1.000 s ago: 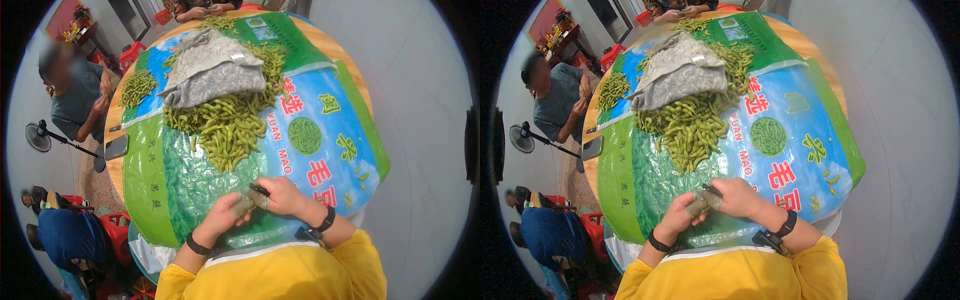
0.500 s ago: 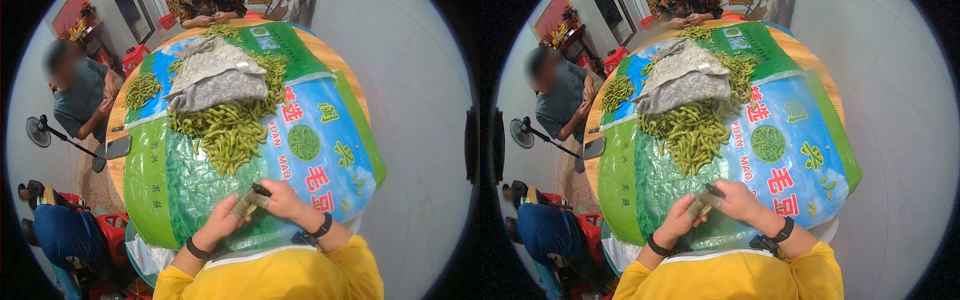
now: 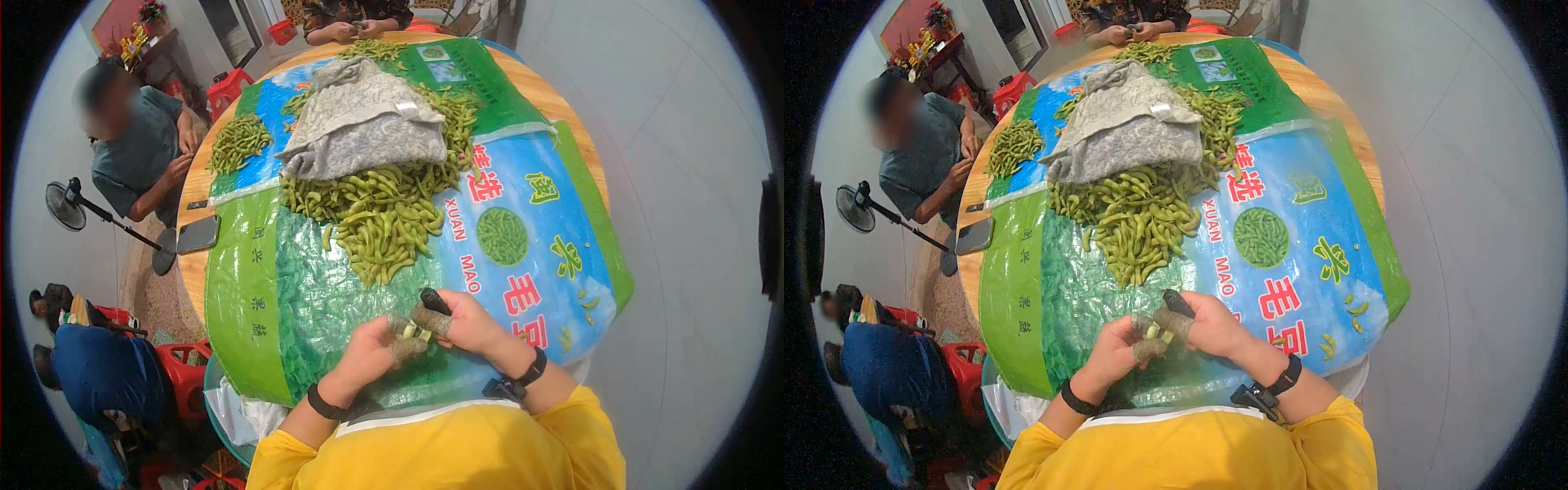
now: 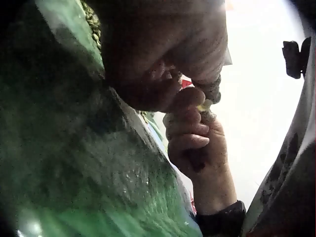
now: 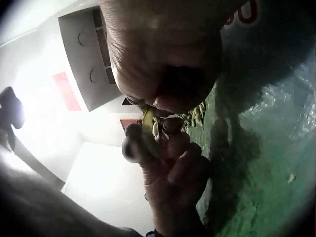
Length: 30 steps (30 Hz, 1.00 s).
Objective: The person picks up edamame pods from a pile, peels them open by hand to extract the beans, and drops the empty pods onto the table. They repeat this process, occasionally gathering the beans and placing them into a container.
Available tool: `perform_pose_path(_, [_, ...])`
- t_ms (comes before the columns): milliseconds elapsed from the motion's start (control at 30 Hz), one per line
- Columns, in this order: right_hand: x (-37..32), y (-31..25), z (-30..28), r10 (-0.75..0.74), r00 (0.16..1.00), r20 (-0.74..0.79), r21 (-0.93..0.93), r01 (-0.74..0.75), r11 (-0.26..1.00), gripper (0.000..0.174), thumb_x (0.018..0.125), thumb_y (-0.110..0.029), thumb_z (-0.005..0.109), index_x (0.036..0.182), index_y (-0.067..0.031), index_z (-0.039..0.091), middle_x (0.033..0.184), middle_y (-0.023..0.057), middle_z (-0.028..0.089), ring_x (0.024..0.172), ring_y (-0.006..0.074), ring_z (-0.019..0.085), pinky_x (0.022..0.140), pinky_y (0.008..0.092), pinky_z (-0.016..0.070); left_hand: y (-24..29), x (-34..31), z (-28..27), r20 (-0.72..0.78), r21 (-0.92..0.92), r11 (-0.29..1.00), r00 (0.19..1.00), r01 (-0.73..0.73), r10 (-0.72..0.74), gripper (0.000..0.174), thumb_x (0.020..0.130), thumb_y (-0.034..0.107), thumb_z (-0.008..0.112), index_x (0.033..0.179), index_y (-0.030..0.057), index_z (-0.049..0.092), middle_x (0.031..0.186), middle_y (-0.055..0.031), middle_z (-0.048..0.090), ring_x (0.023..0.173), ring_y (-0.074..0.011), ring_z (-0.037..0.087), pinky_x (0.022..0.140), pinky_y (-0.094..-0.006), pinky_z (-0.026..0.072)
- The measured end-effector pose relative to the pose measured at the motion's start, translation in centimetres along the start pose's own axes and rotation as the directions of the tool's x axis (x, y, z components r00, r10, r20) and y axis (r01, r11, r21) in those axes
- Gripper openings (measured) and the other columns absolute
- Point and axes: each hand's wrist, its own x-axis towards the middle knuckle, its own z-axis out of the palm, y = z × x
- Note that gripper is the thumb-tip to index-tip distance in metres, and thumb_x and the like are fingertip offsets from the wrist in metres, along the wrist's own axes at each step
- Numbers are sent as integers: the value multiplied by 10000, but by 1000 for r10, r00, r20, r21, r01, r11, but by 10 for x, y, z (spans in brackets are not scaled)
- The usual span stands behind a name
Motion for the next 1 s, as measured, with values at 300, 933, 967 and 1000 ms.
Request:
perform_pose_path(300, [1,2,1,-13,999,32,17,13,1000,196,889,-252,581,922,-59,569,652,-36,520,487,34,439,431,194,344,-7,-1,1,6,-136,991,1000,2,-2,143,909,182,520,918,58,590,694,-11,598,507,-47,470,450,-185,358])
perform_pose_path(933, [-2,-2,-3,-44,997,58,13,44,999,147,869,-194,611,904,-52,597,721,-25,559,613,50,493,525,215,399,2,-2,0,60,10,999,998,-35,34,178,898,210,562,904,50,639,652,48,521,614,-46,462,559,-209,382])
perform_pose_path(967, [-2,-1,-4,42,994,99,136,-56,989,139,875,-199,602,879,-60,589,689,-30,533,548,47,460,462,207,360,1,-2,0,68,42,998,997,-39,36,170,897,203,563,905,53,642,648,49,514,604,-45,458,547,-209,381])
perform_pose_path(1000, [-2,-1,-4,42,994,98,135,-55,989,139,875,-199,602,879,-60,589,689,-30,533,548,47,460,462,207,360,0,-2,0,69,41,998,997,-40,37,170,897,203,563,905,53,642,648,49,514,604,-45,458,547,-209,381])
